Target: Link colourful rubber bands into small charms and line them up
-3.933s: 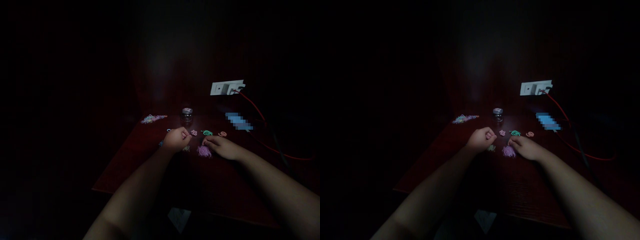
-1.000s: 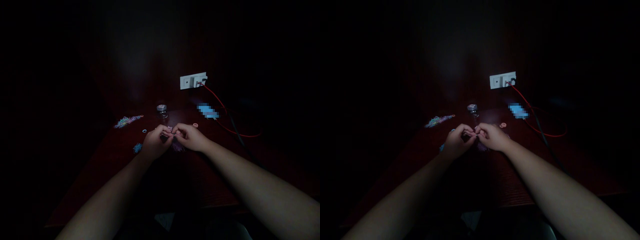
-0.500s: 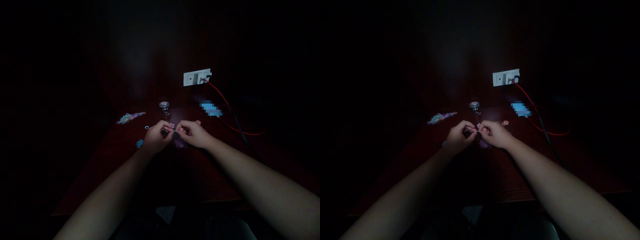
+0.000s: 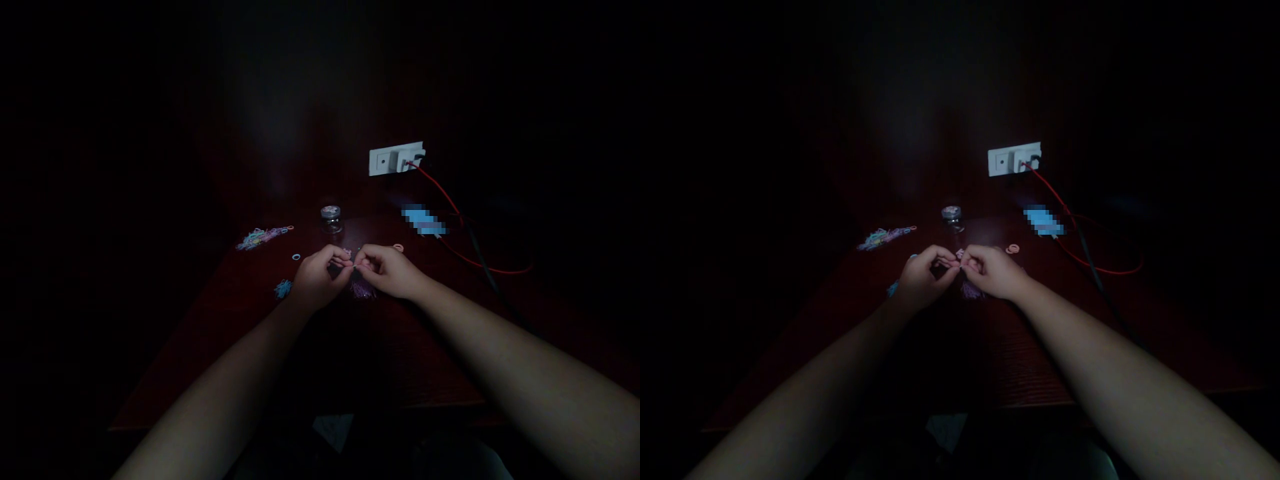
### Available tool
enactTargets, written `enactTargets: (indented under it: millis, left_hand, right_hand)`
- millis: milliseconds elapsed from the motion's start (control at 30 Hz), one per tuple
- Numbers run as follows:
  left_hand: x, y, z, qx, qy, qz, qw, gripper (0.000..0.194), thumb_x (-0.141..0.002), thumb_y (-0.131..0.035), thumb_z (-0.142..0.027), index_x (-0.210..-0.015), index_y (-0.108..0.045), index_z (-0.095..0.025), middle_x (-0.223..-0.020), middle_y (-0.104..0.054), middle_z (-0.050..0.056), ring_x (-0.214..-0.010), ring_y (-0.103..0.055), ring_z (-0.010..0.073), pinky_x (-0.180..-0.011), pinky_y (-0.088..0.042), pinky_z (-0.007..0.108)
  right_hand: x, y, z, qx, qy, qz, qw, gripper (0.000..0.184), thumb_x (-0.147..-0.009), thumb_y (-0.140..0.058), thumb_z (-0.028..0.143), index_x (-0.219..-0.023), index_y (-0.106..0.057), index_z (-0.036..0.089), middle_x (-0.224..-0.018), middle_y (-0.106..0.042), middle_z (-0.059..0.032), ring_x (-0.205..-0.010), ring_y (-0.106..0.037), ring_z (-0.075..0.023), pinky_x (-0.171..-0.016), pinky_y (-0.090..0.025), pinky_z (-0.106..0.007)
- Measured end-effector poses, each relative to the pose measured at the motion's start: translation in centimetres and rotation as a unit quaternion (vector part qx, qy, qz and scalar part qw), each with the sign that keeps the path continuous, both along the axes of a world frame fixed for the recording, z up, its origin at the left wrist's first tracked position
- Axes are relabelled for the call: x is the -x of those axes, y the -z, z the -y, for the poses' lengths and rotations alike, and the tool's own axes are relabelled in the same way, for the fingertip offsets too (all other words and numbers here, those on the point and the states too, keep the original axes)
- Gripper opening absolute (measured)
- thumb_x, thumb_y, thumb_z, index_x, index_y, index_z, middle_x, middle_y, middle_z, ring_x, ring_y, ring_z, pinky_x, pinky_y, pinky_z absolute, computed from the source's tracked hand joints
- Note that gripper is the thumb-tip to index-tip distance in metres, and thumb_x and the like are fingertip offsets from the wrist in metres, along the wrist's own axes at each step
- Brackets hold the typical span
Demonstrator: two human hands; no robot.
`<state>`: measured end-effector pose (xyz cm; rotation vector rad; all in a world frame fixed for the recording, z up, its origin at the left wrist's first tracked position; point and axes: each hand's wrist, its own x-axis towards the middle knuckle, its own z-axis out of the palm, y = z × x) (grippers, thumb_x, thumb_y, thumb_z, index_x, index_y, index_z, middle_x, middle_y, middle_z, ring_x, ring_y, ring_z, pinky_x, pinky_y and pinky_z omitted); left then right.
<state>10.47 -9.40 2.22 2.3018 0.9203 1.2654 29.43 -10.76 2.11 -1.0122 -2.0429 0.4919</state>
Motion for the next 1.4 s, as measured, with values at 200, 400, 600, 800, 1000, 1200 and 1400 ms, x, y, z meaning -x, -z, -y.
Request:
enactTargets:
  millis: [200,400,600,800,1000,1200,1400]
  left_hand:
    - [-0.07,-0.03,0.08,0.009,-0.008,0.0,1.0,0.012,-0.078,-0.063,-0.022,-0.089,-0.058,-0.021,-0.085,-0.069,0.002,-0.078,-0.067,0.0132,-0.071,-0.054,0.026]
    - [0.04,-0.01,0.05,-0.004,-0.017,-0.011,1.0,0.011,-0.078,-0.062,-0.023,-0.088,-0.058,-0.021,-0.087,-0.069,0.002,-0.079,-0.066,0.0133,-0.071,-0.053,0.025]
    - [0.0,0.02,0.02,-0.011,-0.011,-0.021,1.0,0.008,-0.079,-0.061,-0.022,-0.086,-0.058,-0.022,-0.087,-0.068,0.001,-0.08,-0.065,0.0136,-0.073,-0.053,0.025]
    - [-0.06,0.2,-0.04,-0.016,-0.004,-0.025,1.0,0.007,-0.078,-0.06,-0.02,-0.085,-0.059,-0.021,-0.085,-0.067,0.002,-0.079,-0.063,0.0142,-0.074,-0.052,0.026]
    - [-0.09,0.18,-0.02,-0.031,-0.018,-0.03,0.999,0.007,-0.077,-0.06,-0.018,-0.083,-0.06,-0.02,-0.084,-0.065,0.001,-0.076,-0.059,0.0133,-0.071,-0.05,0.026]
    - [-0.13,0.08,0.04,-0.032,-0.02,-0.031,0.999,0.008,-0.076,-0.06,-0.018,-0.084,-0.058,-0.019,-0.083,-0.064,0.001,-0.075,-0.057,0.013,-0.07,-0.048,0.026]
    - [0.02,0.34,-0.1,-0.017,-0.038,-0.027,0.999,0.009,-0.077,-0.061,-0.021,-0.086,-0.057,-0.019,-0.084,-0.065,0.001,-0.074,-0.058,0.0131,-0.072,-0.048,0.027]
  right_hand:
    - [-0.08,-0.12,0.05,0.009,-0.007,0.01,1.0,0.008,-0.082,-0.053,0.024,-0.079,-0.057,0.016,-0.064,-0.051,0.0015,-0.056,-0.044,-0.0094,-0.053,-0.034,-0.022]
    - [-0.14,0.08,-0.12,0.014,-0.014,0.021,1.0,0.006,-0.082,-0.052,0.021,-0.078,-0.055,0.017,-0.065,-0.052,0.0013,-0.056,-0.045,-0.0095,-0.053,-0.034,-0.022]
    - [-0.12,0.07,-0.06,0.009,-0.019,0.025,0.999,0.004,-0.08,-0.053,0.02,-0.077,-0.055,0.017,-0.068,-0.053,0.0009,-0.058,-0.045,-0.0097,-0.054,-0.034,-0.022]
    - [-0.13,-0.13,-0.01,0.008,-0.022,0.035,0.999,0.007,-0.079,-0.054,0.02,-0.074,-0.057,0.016,-0.064,-0.05,0.002,-0.058,-0.044,-0.0093,-0.055,-0.033,-0.023]
    - [-0.13,0.03,-0.17,0.004,-0.019,0.043,0.999,0.009,-0.08,-0.054,0.022,-0.076,-0.059,0.016,-0.063,-0.049,0.0021,-0.057,-0.043,-0.0088,-0.054,-0.032,-0.022]
    - [-0.13,0.19,-0.23,-0.003,-0.013,0.035,0.999,0.007,-0.079,-0.055,0.021,-0.076,-0.059,0.016,-0.064,-0.051,0.0018,-0.057,-0.044,-0.0087,-0.053,-0.032,-0.022]
    - [-0.02,0.05,0.01,0.0,-0.002,0.009,1.0,0.007,-0.08,-0.055,0.022,-0.079,-0.058,0.016,-0.064,-0.051,0.0017,-0.056,-0.043,-0.0089,-0.052,-0.033,-0.022]
